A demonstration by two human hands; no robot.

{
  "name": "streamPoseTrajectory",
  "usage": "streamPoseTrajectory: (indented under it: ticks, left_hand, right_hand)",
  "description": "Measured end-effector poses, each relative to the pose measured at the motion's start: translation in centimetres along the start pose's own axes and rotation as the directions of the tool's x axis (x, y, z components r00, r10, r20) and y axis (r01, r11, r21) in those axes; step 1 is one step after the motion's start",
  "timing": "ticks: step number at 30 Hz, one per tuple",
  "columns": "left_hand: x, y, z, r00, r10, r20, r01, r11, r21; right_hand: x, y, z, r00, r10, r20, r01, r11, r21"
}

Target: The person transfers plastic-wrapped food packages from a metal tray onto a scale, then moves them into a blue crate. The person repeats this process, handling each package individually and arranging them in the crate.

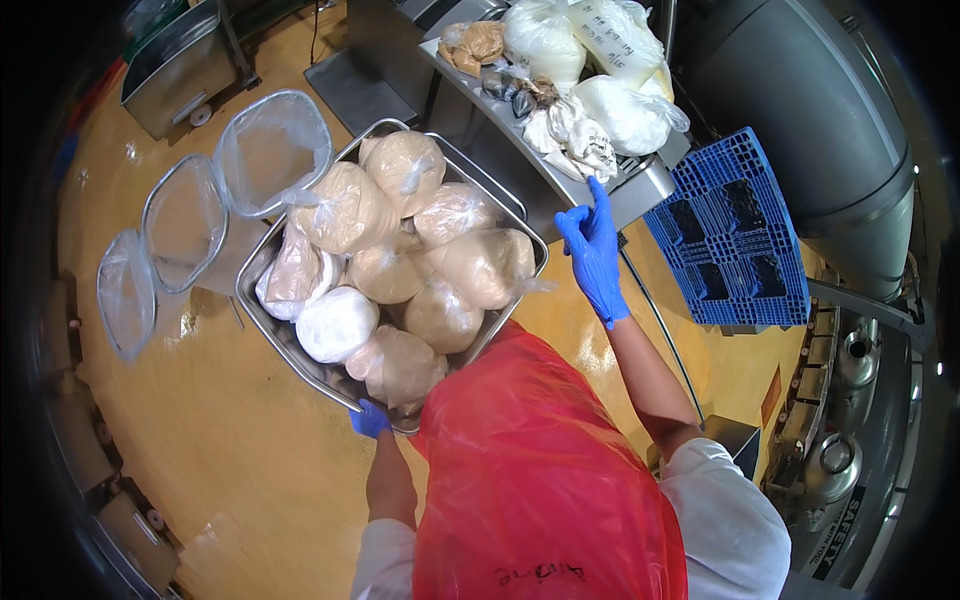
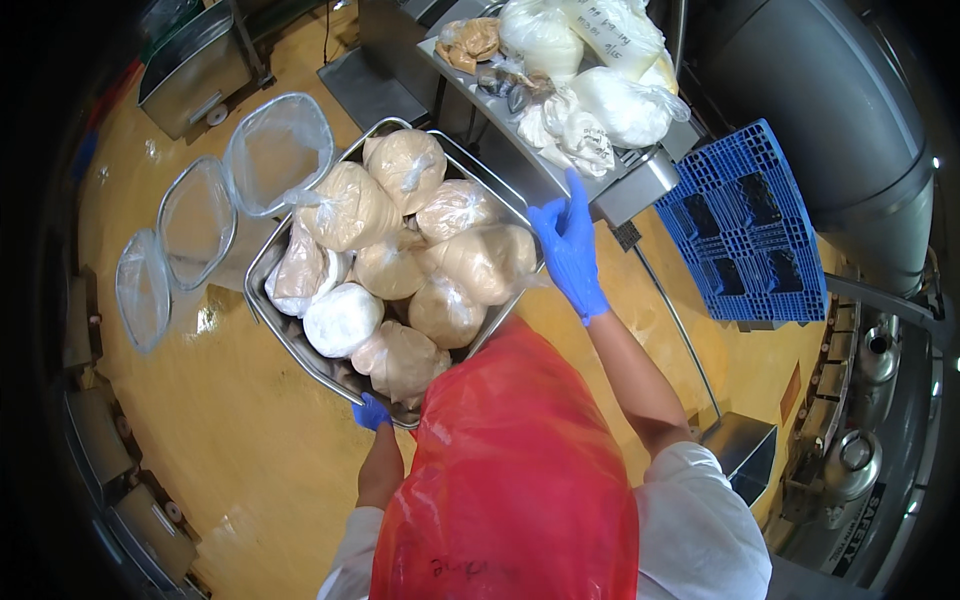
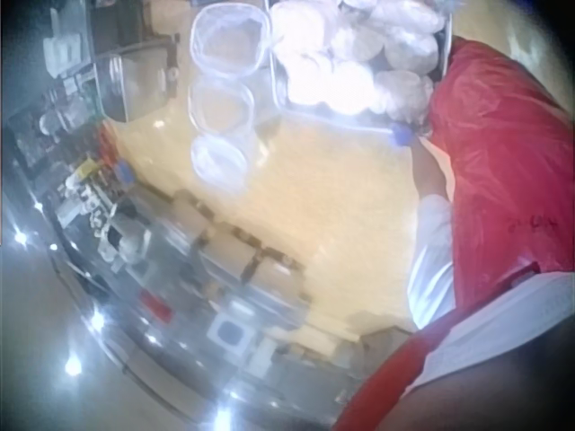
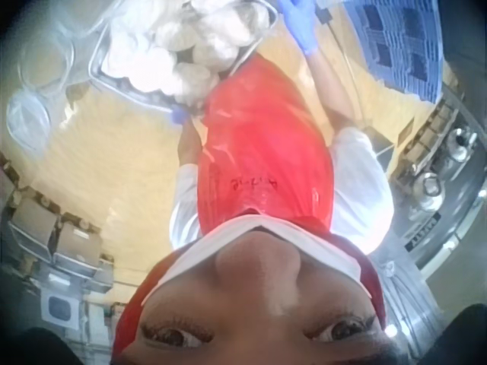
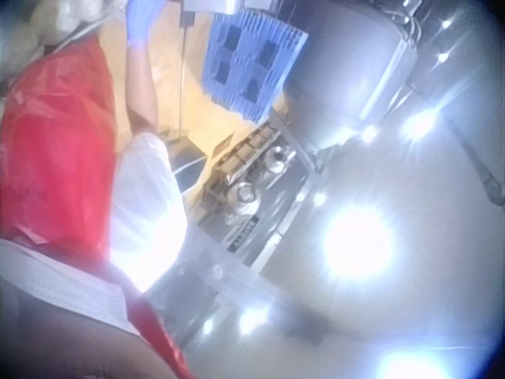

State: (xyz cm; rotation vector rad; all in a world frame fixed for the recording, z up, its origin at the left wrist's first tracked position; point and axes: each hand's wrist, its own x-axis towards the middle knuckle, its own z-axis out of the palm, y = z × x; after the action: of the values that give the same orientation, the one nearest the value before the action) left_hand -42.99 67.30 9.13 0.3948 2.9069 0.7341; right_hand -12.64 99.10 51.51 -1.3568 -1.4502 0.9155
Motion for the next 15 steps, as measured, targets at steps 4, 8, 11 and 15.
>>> streamPoseTrajectory:
  ticks: [4, 8, 11, 15]
  left_hand:
    - [0.5, -0.2, 0.5, 0.998, -0.055, 0.023, 0.055, 0.999, 0.002]
    - [-0.2, -0.3, -0.8, 0.999, -0.044, -0.007, 0.044, 0.998, -0.049]
    - [0.4, -1.7, 0.5, 0.998, -0.024, -0.054, 0.019, 0.996, -0.087]
    - [0.8, -0.5, -0.4, 0.995, 0.050, -0.084, -0.061, 0.988, -0.140]
  right_hand:
    - [-0.8, -2.9, 0.9, 0.978, -0.183, 0.097, 0.194, 0.974, -0.120]
    - [-1.4, -2.4, 1.3, 0.983, -0.100, 0.151, 0.108, 0.993, -0.048]
    - [-2.2, -2.1, 1.8, 0.988, -0.081, 0.130, 0.085, 0.996, -0.025]
    - [-3.9, -0.3, 1.7, 0.992, -0.065, 0.109, 0.067, 0.998, -0.010]
